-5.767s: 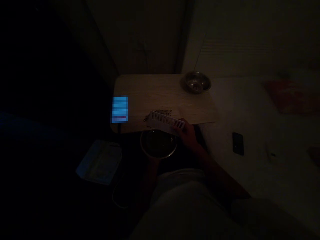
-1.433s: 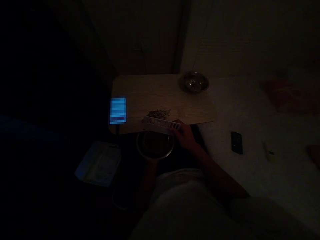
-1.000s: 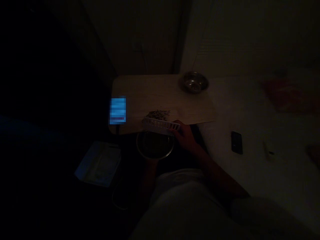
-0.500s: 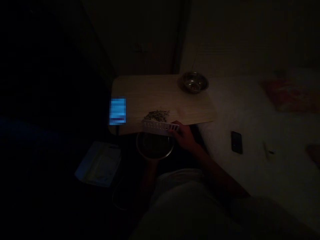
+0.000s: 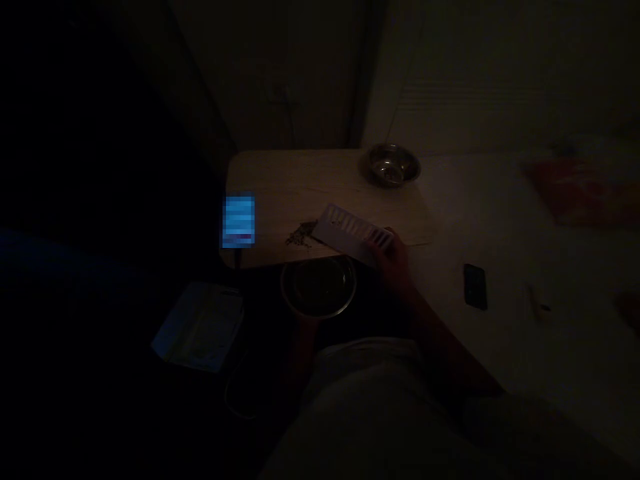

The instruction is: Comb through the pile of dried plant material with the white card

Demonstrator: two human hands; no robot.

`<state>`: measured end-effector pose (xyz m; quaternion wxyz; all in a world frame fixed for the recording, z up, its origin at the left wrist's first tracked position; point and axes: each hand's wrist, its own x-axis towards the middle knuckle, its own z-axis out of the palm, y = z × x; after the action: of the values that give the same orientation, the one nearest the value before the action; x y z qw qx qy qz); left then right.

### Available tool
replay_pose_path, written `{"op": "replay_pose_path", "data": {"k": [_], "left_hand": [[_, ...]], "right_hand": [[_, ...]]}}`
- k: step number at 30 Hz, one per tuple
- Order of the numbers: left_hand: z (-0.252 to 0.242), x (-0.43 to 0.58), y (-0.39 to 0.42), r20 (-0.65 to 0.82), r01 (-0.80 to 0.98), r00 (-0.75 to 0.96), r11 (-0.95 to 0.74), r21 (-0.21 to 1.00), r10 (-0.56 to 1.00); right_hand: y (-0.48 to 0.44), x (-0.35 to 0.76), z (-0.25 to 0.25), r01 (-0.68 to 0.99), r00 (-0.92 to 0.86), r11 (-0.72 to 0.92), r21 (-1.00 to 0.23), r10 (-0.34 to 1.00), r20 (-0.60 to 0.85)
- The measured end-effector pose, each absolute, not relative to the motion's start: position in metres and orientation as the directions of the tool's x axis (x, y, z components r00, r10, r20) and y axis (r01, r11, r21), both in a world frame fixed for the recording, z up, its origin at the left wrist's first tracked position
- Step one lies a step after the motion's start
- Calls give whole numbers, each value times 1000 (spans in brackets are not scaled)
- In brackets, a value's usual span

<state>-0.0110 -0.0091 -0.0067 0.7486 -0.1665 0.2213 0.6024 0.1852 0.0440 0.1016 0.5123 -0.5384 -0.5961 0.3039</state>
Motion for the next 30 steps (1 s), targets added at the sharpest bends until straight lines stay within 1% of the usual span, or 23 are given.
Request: {"op": "replay_pose_path", "data": {"k": [2, 5, 9, 11, 13, 15, 20, 24, 30], "left_hand": [[-3, -9, -9, -510, -979, 140, 197, 59, 849], [2, -6, -7, -477, -974, 139, 207, 93, 868], [4, -7, -8, -493, -976, 140, 205, 80, 859], [4, -9, -10, -486, -969, 188, 240, 48, 853], [3, -10, -11, -558, -972, 172, 231, 37, 812], [4, -9, -11, -588, -976, 151, 212, 36, 795], [8, -7, -7, -591, -970, 170, 238, 39, 789], [8, -8, -7, -546, -968, 180, 246, 49, 818], [13, -7, -10, -590, -968, 156, 243, 70, 792]], "right_hand": [[46, 192, 103, 338, 156, 231, -912, 942, 296], [48, 198, 104, 348, 170, 239, -907, 935, 312], [47, 197, 104, 373, 149, 237, -897, 939, 310], [46, 193, 103, 388, 112, 236, -891, 947, 300], [44, 189, 103, 405, 64, 239, -882, 955, 288], [43, 184, 104, 420, 22, 246, -873, 959, 281], [44, 176, 107, 428, -28, 252, -868, 964, 266], [45, 173, 108, 431, -43, 262, -864, 962, 271], [44, 174, 107, 405, -45, 250, -879, 966, 253]]}}
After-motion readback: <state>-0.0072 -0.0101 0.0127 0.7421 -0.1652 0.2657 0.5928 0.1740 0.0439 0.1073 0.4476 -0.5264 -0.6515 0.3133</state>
